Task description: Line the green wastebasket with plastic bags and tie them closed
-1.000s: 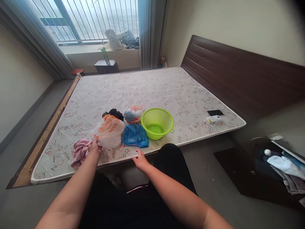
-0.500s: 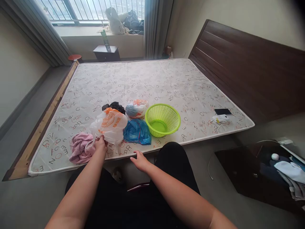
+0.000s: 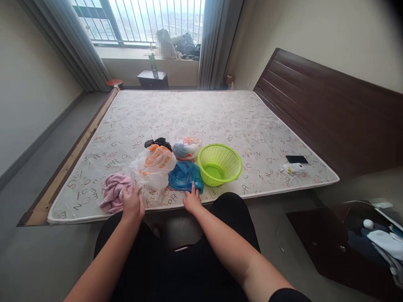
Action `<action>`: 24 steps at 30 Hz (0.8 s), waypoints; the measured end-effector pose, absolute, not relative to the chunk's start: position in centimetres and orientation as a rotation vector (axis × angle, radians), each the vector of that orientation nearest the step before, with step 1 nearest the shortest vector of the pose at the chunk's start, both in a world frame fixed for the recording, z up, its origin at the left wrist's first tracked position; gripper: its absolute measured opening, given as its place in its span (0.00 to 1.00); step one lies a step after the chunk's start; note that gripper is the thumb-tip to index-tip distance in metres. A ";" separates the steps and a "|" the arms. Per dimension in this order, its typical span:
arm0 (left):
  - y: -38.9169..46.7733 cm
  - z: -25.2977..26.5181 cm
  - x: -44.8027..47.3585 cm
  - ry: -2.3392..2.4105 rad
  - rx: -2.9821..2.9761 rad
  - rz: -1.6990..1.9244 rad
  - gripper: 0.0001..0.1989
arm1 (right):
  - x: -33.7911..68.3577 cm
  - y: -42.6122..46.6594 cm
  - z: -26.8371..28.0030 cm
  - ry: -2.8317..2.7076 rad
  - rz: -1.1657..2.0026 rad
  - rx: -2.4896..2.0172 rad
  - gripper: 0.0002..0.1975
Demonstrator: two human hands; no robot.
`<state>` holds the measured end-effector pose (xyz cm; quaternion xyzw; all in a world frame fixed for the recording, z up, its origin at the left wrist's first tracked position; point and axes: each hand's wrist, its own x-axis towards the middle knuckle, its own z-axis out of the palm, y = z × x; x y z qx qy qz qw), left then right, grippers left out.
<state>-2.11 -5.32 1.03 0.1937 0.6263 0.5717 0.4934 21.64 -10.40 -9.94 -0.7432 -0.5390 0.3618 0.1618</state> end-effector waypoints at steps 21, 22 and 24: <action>-15.8 0.6 2.6 0.717 0.339 0.619 0.28 | 22.8 -20.2 1.9 -1.542 0.820 -1.481 0.25; -16.0 0.6 3.2 0.691 0.354 0.619 0.29 | 23.1 -21.7 2.1 -1.579 0.849 -1.437 0.23; -16.0 0.1 3.8 0.732 0.381 0.681 0.28 | 23.8 -23.7 2.1 -1.666 0.935 -1.349 0.20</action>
